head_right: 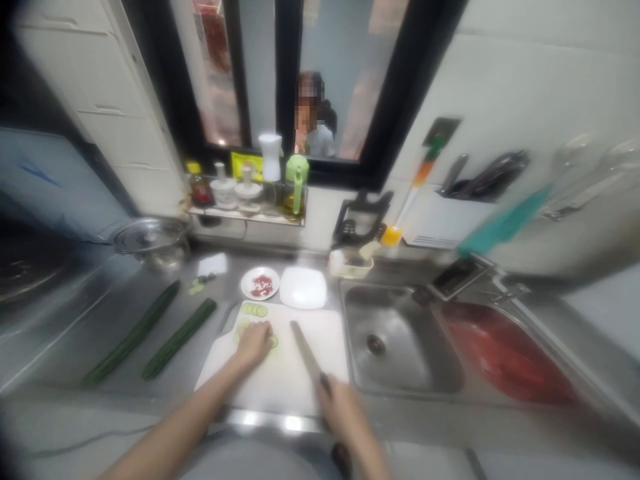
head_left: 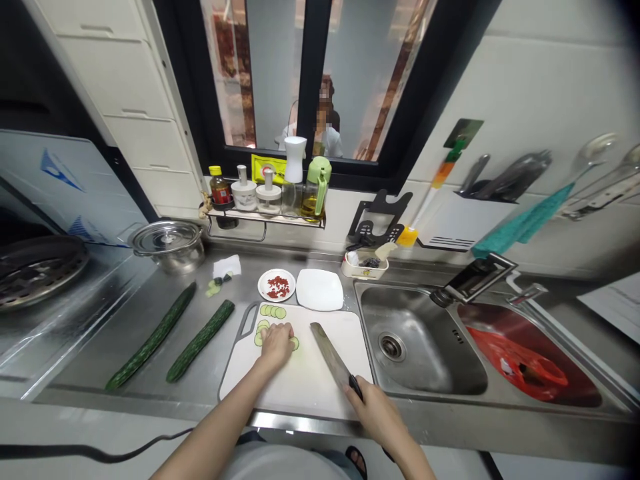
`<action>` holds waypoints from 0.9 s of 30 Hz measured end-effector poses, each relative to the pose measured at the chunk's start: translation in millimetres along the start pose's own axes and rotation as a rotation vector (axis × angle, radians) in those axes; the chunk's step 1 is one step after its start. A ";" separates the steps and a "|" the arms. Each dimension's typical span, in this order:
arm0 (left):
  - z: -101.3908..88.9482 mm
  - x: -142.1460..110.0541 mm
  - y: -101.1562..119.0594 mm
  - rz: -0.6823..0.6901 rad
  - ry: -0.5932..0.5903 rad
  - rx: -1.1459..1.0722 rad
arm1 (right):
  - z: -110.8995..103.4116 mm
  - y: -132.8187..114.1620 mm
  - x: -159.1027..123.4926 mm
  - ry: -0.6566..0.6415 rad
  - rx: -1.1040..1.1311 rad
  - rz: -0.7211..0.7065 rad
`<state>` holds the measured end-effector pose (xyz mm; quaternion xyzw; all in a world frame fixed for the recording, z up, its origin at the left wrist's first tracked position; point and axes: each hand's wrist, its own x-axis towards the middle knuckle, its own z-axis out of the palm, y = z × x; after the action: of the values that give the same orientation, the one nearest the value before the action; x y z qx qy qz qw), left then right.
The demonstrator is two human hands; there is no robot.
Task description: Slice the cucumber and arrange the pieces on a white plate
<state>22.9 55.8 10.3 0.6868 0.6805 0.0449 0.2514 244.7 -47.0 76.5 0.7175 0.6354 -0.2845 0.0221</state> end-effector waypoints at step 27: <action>-2.4 -38.2 -66.1 -0.294 0.279 -0.090 | 7.8 1.9 10.1 -0.033 0.048 -0.030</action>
<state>-41.0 16.4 -3.8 0.5552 0.7990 0.1326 0.1892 243.8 -41.3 65.0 0.7034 0.6388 -0.3116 0.0112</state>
